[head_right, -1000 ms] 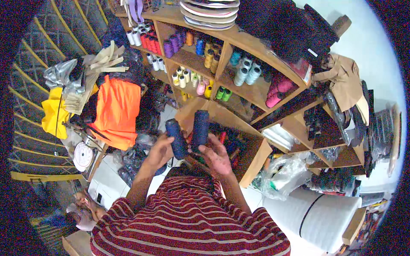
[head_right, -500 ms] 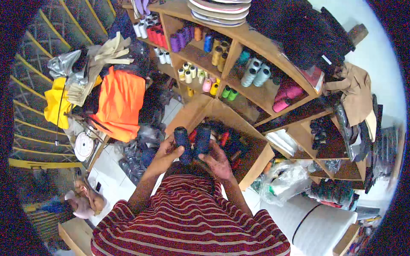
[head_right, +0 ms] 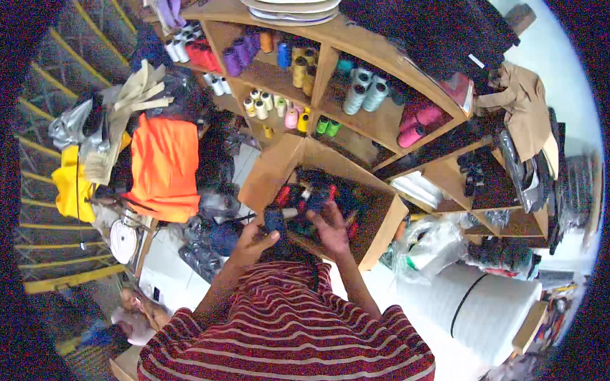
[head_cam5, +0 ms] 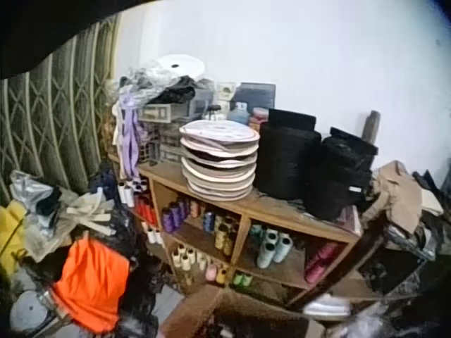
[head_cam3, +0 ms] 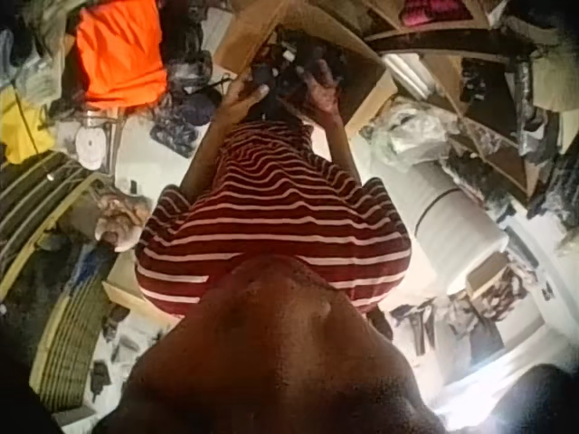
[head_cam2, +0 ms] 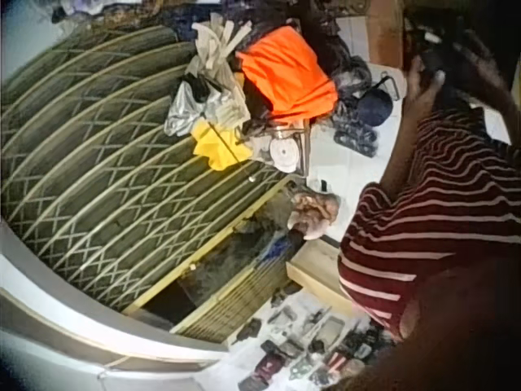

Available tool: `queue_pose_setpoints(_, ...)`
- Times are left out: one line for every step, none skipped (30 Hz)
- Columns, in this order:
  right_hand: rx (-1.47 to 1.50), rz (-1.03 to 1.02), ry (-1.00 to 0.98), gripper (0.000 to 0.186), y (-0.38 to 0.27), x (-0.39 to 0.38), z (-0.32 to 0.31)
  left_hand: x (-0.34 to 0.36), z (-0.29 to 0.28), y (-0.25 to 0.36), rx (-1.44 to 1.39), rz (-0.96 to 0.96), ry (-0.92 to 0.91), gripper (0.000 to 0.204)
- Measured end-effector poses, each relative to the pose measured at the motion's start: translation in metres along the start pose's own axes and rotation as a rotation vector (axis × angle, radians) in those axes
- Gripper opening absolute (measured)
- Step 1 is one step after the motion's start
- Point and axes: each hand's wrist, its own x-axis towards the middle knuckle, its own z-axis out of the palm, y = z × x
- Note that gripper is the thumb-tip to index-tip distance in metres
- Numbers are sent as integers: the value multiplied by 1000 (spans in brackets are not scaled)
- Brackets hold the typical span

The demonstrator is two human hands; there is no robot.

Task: The person sorts through a cardboard box filled with various colored thread spools. They pick up spools of different colors, including red, yellow, white, light blue, green, and blue, inspecting them briefly before placing them onto a wooden shelf. The person handles the spools one by one, organizing them into the available compartments on the shelf.

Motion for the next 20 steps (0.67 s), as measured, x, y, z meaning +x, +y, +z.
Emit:
queue_pose_setpoints(47,-56,66,58,32,30,-11,3,2,-2,-17,-44,37,44)
queue_pose_setpoints(101,-80,108,55,39,44,-19,4,-1,-8,0,-94,47,46)
queue_pose_setpoints(156,-109,146,53,45,58,-28,4,-4,-17,20,-139,61,47)
queue_pose_setpoints(217,-121,160,53,38,74,-33,5,-8,-25,36,-183,79,49)
queue_pose_setpoints(278,-125,174,52,30,89,-35,9,-10,-15,63,-222,-16,53)
queue_pose_setpoints(179,-223,262,59,10,99,-32,7,-13,-21,91,-190,-9,53)
queue_pose_setpoints(107,-191,365,61,42,138,-56,8,-13,-29,117,-154,-19,52)
queue_pose_setpoints(-105,-313,563,64,90,186,-86,13,-12,-35,141,-120,-36,52)
queue_pose_setpoints(-191,-362,449,73,71,189,-79,8,-11,-29,93,-186,-13,51)
queue_pose_setpoints(-517,-512,573,73,73,205,-85,8,-12,-36,109,-194,-15,51)
queue_pose_setpoints(-846,-654,687,73,83,223,-96,6,-12,-44,126,-210,-15,51)
queue_pose_setpoints(-1176,-798,787,73,95,243,-106,4,-13,-52,142,-227,-10,52)
queue_pose_setpoints(-941,-924,643,71,106,271,-116,4,-11,-56,119,-198,-24,57)
queue_pose_setpoints(-707,-1029,504,70,118,300,-130,5,-11,-63,110,-202,-22,59)
queue_pose_setpoints(-464,-1112,358,69,125,322,-142,4,-10,-69,103,-210,-14,60)
queue_pose_setpoints(-669,-985,345,65,127,338,-150,0,-10,-76,97,-213,4,62)
queue_pose_setpoints(-868,-848,335,61,128,353,-158,-1,-8,-80,116,-219,27,63)
queue_pose_setpoints(-1056,-710,326,57,128,368,-166,-3,-5,-83,141,-220,49,63)
queue_pose_setpoints(-1134,-599,285,56,128,384,-184,-2,-5,-87,157,-222,55,64)
queue_pose_setpoints(-1213,-485,256,55,131,401,-209,0,-6,-96,136,-195,33,64)
